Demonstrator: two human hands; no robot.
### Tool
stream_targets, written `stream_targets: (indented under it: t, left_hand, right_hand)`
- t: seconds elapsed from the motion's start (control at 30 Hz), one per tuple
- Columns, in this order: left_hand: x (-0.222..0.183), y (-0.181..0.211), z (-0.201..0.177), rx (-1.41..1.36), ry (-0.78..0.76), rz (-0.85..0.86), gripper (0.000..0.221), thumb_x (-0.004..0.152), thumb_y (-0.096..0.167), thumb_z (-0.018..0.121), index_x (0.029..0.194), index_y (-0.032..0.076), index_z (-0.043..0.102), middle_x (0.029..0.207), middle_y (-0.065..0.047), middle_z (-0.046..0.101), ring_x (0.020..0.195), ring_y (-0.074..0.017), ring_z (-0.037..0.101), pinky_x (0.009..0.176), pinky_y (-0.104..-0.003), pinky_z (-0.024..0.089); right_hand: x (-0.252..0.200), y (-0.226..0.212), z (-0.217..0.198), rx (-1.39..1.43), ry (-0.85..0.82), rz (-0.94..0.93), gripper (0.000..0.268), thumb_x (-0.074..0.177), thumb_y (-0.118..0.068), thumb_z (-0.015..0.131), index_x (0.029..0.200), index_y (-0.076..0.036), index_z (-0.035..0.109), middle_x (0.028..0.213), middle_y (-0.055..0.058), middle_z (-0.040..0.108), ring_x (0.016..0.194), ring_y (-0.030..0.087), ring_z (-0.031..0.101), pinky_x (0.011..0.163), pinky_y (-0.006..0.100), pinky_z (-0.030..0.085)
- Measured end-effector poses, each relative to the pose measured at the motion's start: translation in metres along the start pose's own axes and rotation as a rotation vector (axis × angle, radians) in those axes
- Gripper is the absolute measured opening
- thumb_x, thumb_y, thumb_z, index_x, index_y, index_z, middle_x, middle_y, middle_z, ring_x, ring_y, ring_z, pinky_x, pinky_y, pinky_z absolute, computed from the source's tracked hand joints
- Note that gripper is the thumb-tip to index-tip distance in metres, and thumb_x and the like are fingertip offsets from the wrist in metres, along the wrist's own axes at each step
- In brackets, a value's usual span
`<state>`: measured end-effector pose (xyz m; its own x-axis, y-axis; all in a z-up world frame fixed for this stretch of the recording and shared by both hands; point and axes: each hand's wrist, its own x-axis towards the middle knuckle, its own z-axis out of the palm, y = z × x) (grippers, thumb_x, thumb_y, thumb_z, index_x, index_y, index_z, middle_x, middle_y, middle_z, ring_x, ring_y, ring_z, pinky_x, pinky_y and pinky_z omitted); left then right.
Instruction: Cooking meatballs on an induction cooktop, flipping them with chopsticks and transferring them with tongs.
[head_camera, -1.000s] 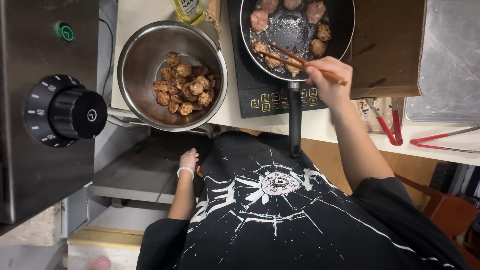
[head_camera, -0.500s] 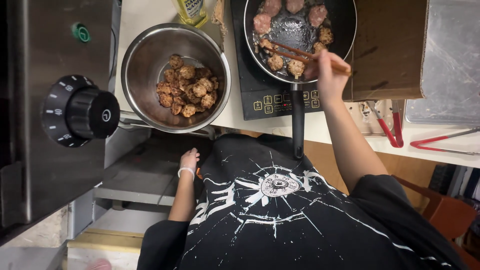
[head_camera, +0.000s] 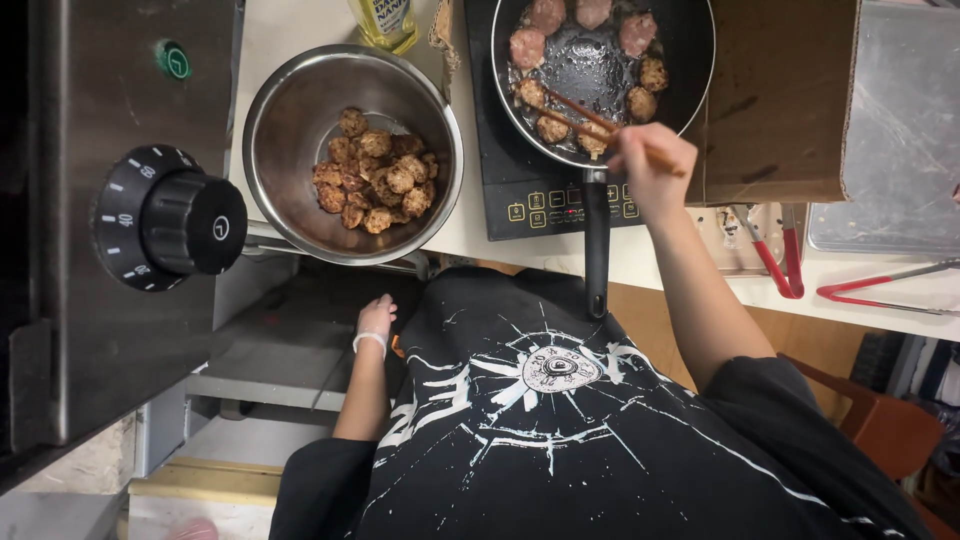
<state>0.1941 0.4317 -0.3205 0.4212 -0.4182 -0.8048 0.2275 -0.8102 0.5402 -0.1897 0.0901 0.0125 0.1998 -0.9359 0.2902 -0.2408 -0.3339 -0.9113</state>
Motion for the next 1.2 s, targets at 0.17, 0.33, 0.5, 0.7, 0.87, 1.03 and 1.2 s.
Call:
stream_targets:
  t: [0.17, 0.33, 0.5, 0.7, 0.87, 1.03, 1.2]
  left_hand:
    - [-0.004, 0.011, 0.000, 0.000, 0.015, 0.017, 0.045, 0.096, 0.033, 0.061, 0.117, -0.005, 0.071, 0.098, -0.013, 0.076, 0.078, -0.0181, 0.065, 0.076, -0.032, 0.051]
    - [0.006, 0.000, -0.001, 0.007, 0.020, 0.026, 0.044, 0.095, 0.032, 0.060, 0.115, -0.005, 0.071, 0.098, -0.014, 0.075, 0.079, -0.0191, 0.067, 0.077, -0.032, 0.052]
    - [0.007, -0.001, 0.002, 0.004, 0.017, -0.012, 0.044, 0.093, 0.032, 0.062, 0.116, -0.005, 0.071, 0.100, -0.014, 0.076, 0.082, -0.0203, 0.067, 0.078, -0.032, 0.052]
    - [0.017, 0.003, 0.004, -0.009, -0.007, 0.035, 0.044, 0.093, 0.032, 0.062, 0.116, -0.005, 0.071, 0.099, -0.014, 0.075, 0.083, -0.0203, 0.069, 0.079, -0.032, 0.053]
    - [0.008, 0.017, 0.014, 0.014, 0.002, 0.016, 0.043, 0.093, 0.030, 0.063, 0.117, -0.004, 0.072, 0.098, -0.013, 0.075, 0.082, -0.0195, 0.068, 0.079, -0.031, 0.053]
    - [0.015, 0.002, 0.014, 0.018, 0.003, 0.004, 0.042, 0.093, 0.030, 0.064, 0.116, -0.005, 0.072, 0.096, -0.012, 0.075, 0.081, -0.0188, 0.068, 0.078, -0.031, 0.052]
    - [0.010, -0.003, 0.011, -0.036, 0.003, -0.004, 0.041, 0.093, 0.029, 0.064, 0.117, -0.004, 0.071, 0.094, -0.010, 0.074, 0.078, -0.0171, 0.066, 0.075, -0.030, 0.051]
  right_hand:
    - [-0.003, -0.014, -0.009, -0.172, -0.044, -0.144, 0.018, 0.110, -0.006, 0.065, 0.101, 0.006, 0.075, 0.082, 0.010, 0.072, 0.069, 0.015, 0.068, 0.066, 0.025, 0.052]
    - [-0.012, -0.016, -0.044, -0.116, 0.062, -0.062, 0.019, 0.111, -0.005, 0.064, 0.101, 0.007, 0.074, 0.086, 0.011, 0.072, 0.072, 0.015, 0.070, 0.067, 0.025, 0.053]
    - [-0.017, -0.037, -0.067, -0.088, -0.018, 0.067, 0.016, 0.112, -0.005, 0.066, 0.103, 0.007, 0.073, 0.093, 0.012, 0.071, 0.073, 0.016, 0.071, 0.065, 0.024, 0.054]
    - [-0.017, -0.059, -0.088, -0.221, -0.163, 0.013, 0.009, 0.108, -0.004, 0.075, 0.106, 0.005, 0.075, 0.095, 0.013, 0.071, 0.076, 0.017, 0.071, 0.066, 0.026, 0.055]
    - [-0.011, -0.073, -0.077, -0.442, -0.279, -0.076, 0.012, 0.100, -0.011, 0.082, 0.106, -0.001, 0.078, 0.090, 0.010, 0.070, 0.075, 0.019, 0.069, 0.065, 0.029, 0.053]
    - [-0.012, -0.081, -0.060, -0.591, -0.403, -0.227, 0.017, 0.096, -0.017, 0.085, 0.106, -0.006, 0.078, 0.091, 0.009, 0.069, 0.076, 0.024, 0.068, 0.067, 0.034, 0.055]
    - [-0.015, -0.070, -0.063, -0.707, -0.427, -0.321, 0.015, 0.097, -0.018, 0.086, 0.102, -0.007, 0.077, 0.092, 0.009, 0.069, 0.074, 0.025, 0.068, 0.065, 0.036, 0.056]
